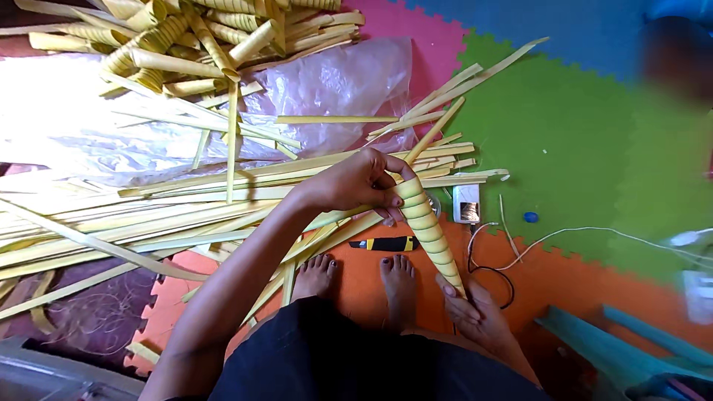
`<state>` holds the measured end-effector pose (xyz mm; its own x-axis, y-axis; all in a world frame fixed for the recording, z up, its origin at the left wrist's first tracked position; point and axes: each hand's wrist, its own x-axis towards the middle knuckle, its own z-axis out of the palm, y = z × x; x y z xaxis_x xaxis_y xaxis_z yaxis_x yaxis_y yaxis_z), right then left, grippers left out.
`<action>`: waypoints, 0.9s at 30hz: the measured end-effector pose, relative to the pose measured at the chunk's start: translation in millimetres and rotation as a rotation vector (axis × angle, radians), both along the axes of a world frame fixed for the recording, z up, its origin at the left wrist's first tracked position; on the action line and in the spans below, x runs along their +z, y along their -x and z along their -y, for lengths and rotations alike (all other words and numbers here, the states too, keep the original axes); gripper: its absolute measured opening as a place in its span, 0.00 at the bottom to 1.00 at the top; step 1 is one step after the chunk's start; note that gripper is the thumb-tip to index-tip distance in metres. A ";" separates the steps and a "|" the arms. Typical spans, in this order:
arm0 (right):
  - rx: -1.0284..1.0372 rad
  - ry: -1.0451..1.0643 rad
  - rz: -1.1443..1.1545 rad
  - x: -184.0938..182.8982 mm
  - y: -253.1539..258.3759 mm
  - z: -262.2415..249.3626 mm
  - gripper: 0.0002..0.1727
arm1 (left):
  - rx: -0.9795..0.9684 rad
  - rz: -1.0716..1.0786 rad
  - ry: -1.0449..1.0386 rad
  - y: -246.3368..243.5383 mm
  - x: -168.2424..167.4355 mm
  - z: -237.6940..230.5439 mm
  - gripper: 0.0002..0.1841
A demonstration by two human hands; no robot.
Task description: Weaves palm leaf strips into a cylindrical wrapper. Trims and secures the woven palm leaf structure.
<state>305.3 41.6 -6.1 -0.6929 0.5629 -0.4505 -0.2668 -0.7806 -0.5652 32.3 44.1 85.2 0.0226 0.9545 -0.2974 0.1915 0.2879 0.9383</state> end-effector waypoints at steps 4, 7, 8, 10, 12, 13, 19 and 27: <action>-0.075 -1.135 0.467 -18.4 1.6 -1.8 0.25 | -0.283 0.207 -0.051 46.0 -22.0 -30.2 0.12; -0.033 -0.395 0.259 -2.8 -0.5 1.4 0.19 | -0.134 0.138 -0.034 21.3 -18.0 -14.1 0.10; 0.026 -0.006 0.058 1.1 -4.7 -2.2 0.18 | -0.274 0.235 -0.073 39.4 -25.2 -25.0 0.12; 0.066 0.279 -0.131 -3.2 -9.4 -5.1 0.18 | -0.415 0.341 -0.111 56.0 -33.7 -38.6 0.14; 0.021 -0.256 0.148 -7.7 -5.4 -0.2 0.19 | -0.381 0.306 -0.130 55.6 -32.0 -37.6 0.13; -0.035 -0.604 0.319 -13.5 -3.5 1.8 0.23 | -0.322 0.256 -0.136 50.4 -27.4 -31.9 0.13; 0.036 -0.243 0.365 3.4 4.0 -1.3 0.30 | 0.068 -0.104 -0.165 -14.2 1.8 8.4 0.04; -0.020 -1.185 0.540 19.9 24.9 -45.4 0.15 | -0.283 -0.089 -0.835 28.4 -34.3 -29.8 0.06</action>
<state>280.4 87.0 13.8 -0.5686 0.8156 0.1068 0.2033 0.2652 -0.9425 3.9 74.0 51.0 0.3010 0.8230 0.4818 0.2338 -0.5535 0.7994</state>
